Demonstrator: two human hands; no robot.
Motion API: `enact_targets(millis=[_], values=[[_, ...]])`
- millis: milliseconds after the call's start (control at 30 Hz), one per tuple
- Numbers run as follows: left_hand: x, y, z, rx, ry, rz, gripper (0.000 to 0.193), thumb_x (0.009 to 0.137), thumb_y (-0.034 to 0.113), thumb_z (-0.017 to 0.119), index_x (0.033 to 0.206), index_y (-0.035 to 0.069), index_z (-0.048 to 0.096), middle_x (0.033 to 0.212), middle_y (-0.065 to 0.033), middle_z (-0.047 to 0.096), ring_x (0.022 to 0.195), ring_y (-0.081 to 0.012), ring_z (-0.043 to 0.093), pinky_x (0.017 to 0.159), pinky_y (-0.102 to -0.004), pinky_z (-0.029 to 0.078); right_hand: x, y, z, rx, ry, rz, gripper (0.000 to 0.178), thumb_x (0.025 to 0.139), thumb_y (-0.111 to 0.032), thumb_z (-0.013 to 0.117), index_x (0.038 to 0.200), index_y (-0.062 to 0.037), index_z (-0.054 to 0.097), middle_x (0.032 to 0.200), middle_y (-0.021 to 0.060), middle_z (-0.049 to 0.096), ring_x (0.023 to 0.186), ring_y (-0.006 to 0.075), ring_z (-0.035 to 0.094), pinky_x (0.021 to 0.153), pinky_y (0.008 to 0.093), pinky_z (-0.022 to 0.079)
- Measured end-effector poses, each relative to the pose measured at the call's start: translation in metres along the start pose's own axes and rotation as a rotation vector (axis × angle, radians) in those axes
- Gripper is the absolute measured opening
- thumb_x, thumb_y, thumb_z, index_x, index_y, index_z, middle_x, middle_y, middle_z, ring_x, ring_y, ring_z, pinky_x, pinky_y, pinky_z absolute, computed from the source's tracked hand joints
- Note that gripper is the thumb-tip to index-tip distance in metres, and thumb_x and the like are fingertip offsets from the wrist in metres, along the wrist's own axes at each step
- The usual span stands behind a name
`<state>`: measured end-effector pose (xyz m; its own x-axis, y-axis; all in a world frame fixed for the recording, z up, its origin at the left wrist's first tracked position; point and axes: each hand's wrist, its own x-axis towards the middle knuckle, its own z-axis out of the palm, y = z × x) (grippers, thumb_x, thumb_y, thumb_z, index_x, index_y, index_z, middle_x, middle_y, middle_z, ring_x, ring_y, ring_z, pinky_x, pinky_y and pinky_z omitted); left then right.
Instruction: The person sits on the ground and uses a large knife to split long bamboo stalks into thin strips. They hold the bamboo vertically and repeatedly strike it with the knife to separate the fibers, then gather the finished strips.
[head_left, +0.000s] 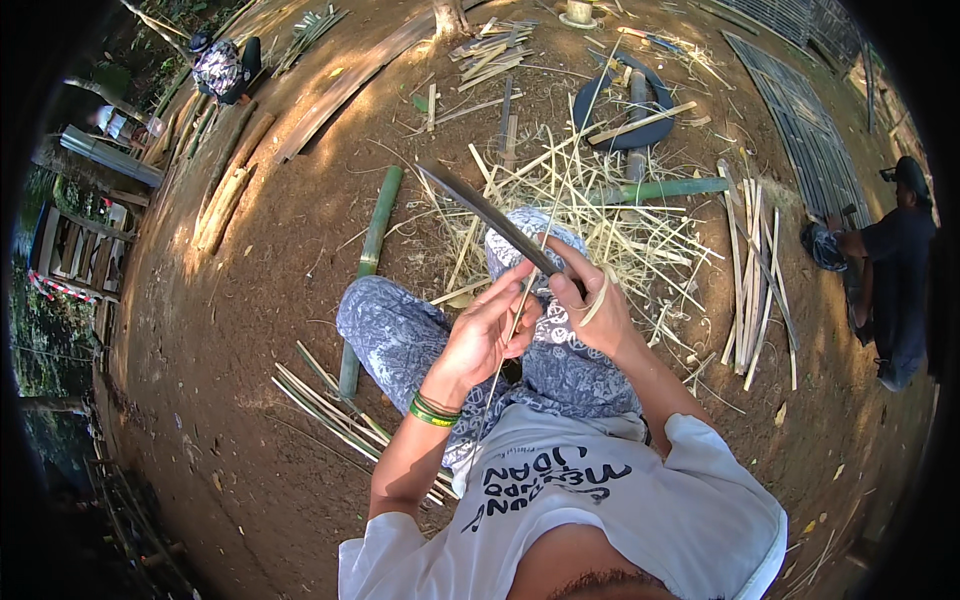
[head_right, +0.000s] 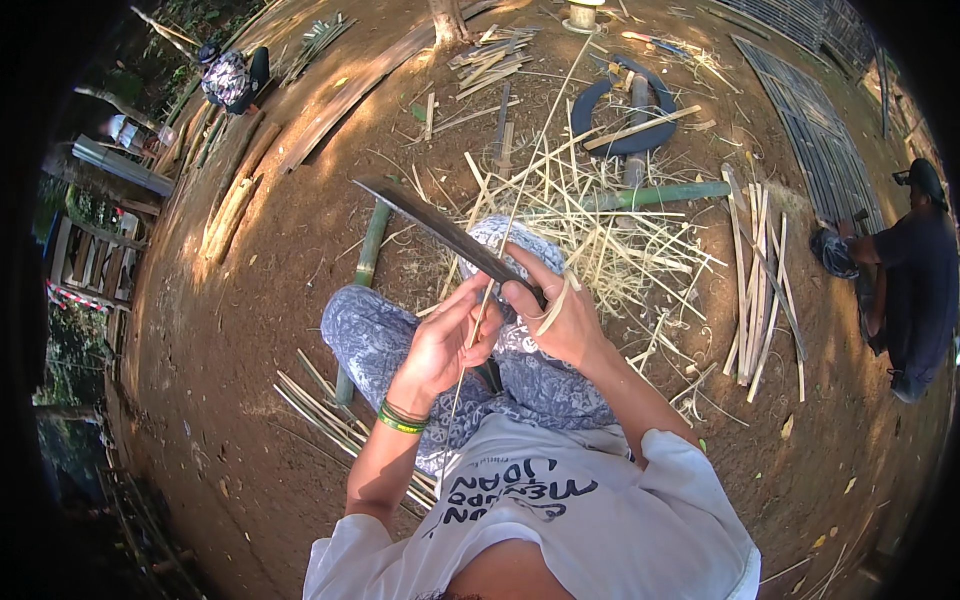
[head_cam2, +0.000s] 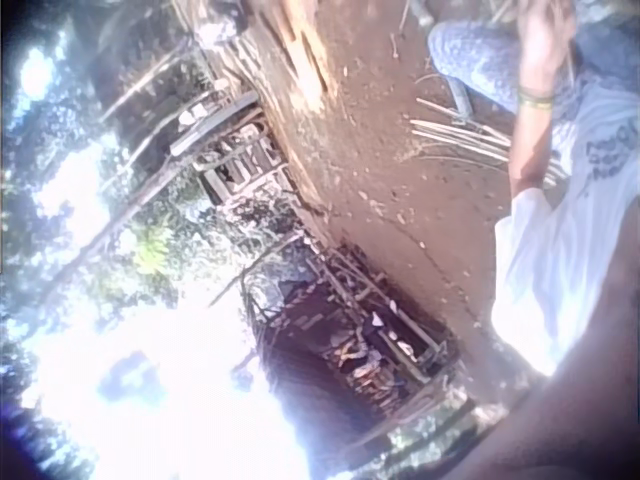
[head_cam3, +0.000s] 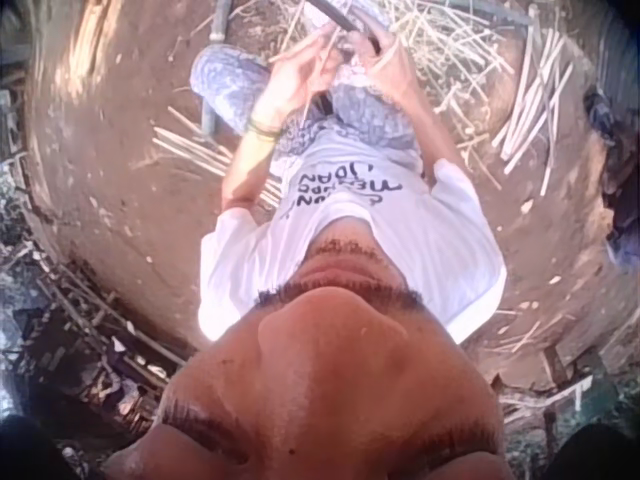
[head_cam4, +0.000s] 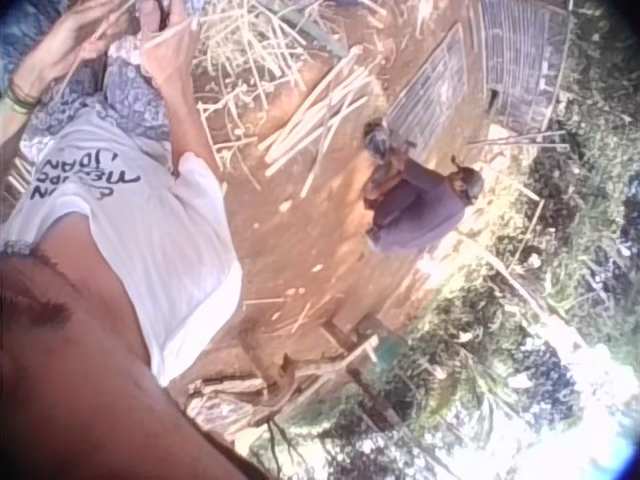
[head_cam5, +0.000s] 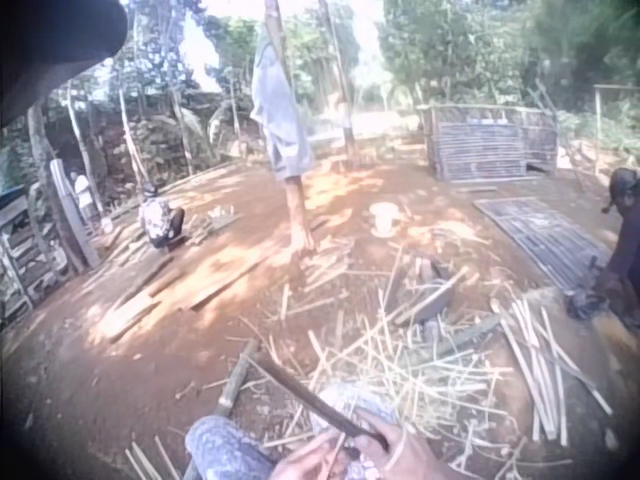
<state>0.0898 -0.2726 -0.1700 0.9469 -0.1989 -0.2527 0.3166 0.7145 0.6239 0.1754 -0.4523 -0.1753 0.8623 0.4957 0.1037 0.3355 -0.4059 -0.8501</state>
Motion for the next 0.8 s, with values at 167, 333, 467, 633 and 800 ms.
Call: enact_targets(millis=[167,333,467,633,800], values=[[-0.001,-0.005,-0.006,0.069,0.034,-0.021,0.046,0.108,0.016,0.039,0.153,0.014,0.034,0.077,-0.0005,0.044,0.054,-0.0069,0.036,0.047,-0.02,0.029,0.009,0.005,-0.005,-0.035,0.072,-0.051,0.056,0.098,-0.055,0.051,0.135,-0.014,0.058,0.084,0.0193,0.071,0.072,0.0385,0.069,0.065,0.0447,0.053],[0.01,-0.008,-0.003,-0.044,0.019,0.014,0.031,0.108,0.017,0.037,0.137,0.01,0.047,0.072,0.0027,0.04,0.051,-0.0055,0.034,0.045,-0.0196,0.026,0.006,0.01,-0.006,-0.133,0.004,-0.071,0.056,0.097,-0.055,0.052,0.137,-0.0147,0.056,0.068,0.0205,0.065,0.064,0.0404,0.066,0.06,0.046,0.051],[0.011,-0.005,0.011,-0.038,0.061,0.047,0.02,0.109,0.019,0.036,0.114,0.008,0.052,0.07,0.0026,0.04,0.049,-0.0051,0.034,0.044,-0.0199,0.025,0.008,0.015,-0.001,-0.293,0.016,-0.182,0.067,0.092,-0.061,0.054,0.142,-0.0174,0.051,0.06,0.0199,0.062,0.058,0.0398,0.065,0.056,0.0482,0.05],[-0.001,0.006,0.009,0.015,0.072,0.126,0.019,0.109,0.019,0.037,0.119,0.01,0.05,0.07,0.0024,0.04,0.049,-0.0052,0.034,0.044,-0.0208,0.026,0.02,-0.013,0.0,-0.421,0.023,-0.306,0.082,0.084,-0.073,0.054,0.142,-0.014,0.052,0.062,0.0179,0.065,0.057,0.0386,0.066,0.052,0.0522,0.049],[-0.007,0.028,0.021,0.083,0.108,0.261,0.05,0.107,0.015,0.037,0.157,0.018,0.029,0.071,0.0026,0.038,0.051,-0.007,0.035,0.046,-0.0214,0.028,0.049,-0.042,-0.001,-0.446,0.104,-0.563,0.088,0.085,-0.07,0.057,0.139,-0.0003,0.052,0.072,0.0173,0.069,0.052,0.0353,0.065,0.051,0.0453,0.052]])
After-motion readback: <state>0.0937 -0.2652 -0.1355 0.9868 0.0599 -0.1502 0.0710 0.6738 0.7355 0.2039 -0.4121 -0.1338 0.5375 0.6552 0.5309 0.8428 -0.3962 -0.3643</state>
